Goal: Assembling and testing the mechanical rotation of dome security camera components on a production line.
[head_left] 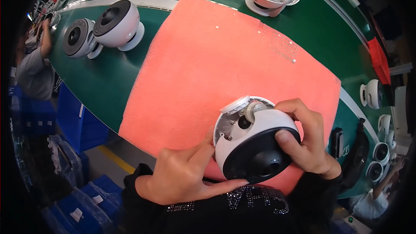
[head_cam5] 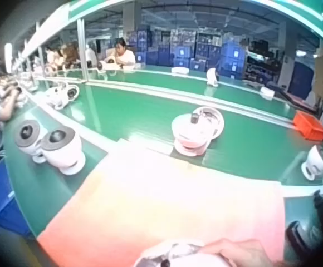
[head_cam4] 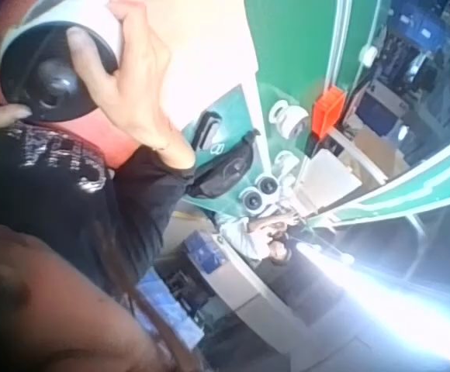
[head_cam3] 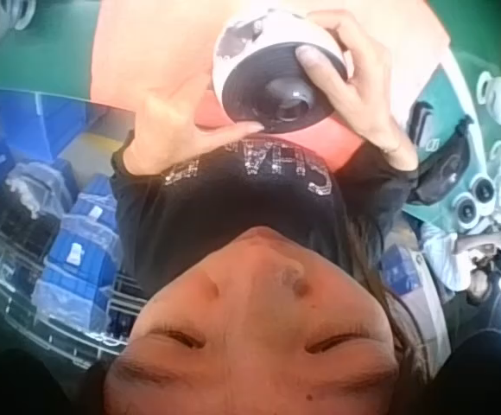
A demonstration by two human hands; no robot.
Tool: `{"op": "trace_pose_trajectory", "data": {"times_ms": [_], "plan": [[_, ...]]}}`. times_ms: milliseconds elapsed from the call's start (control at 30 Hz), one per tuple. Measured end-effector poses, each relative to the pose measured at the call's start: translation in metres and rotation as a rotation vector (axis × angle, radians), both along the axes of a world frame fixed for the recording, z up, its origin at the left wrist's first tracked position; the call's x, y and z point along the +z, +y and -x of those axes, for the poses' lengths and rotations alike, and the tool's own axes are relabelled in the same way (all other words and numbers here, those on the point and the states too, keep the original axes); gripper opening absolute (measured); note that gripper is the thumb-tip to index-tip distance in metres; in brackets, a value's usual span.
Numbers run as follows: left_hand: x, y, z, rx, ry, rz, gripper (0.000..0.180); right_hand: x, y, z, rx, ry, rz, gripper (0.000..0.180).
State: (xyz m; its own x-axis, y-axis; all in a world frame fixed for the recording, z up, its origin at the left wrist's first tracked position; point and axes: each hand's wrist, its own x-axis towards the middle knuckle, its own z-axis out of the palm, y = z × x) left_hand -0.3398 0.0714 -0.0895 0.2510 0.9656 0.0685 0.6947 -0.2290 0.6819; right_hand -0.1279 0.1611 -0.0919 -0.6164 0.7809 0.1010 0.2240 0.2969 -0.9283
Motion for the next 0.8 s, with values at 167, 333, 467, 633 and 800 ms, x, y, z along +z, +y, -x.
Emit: {"op": "trace_pose_trajectory", "data": {"times_ms": [167,333,467,633,800], "plan": [[0.003,0.021,0.011,-0.058,0.074,0.086,0.049,0.002,0.010,0.001,-0.061,-0.247,-0.196,0.019],[0.007,0.043,0.017,-0.211,0.134,0.202,0.050,-0.005,0.024,0.007,-0.075,-0.388,-0.118,0.034],[0.009,0.053,0.019,-0.290,0.211,0.340,0.052,-0.004,0.030,0.008,-0.009,-0.520,-0.222,0.037],[0.012,0.051,0.016,-0.262,0.183,0.365,0.051,-0.002,0.025,0.004,0.001,-0.569,-0.329,0.038],[0.009,0.051,0.020,-0.224,0.155,0.321,0.050,0.005,0.019,0.011,-0.054,-0.559,-0.657,0.038]]}}
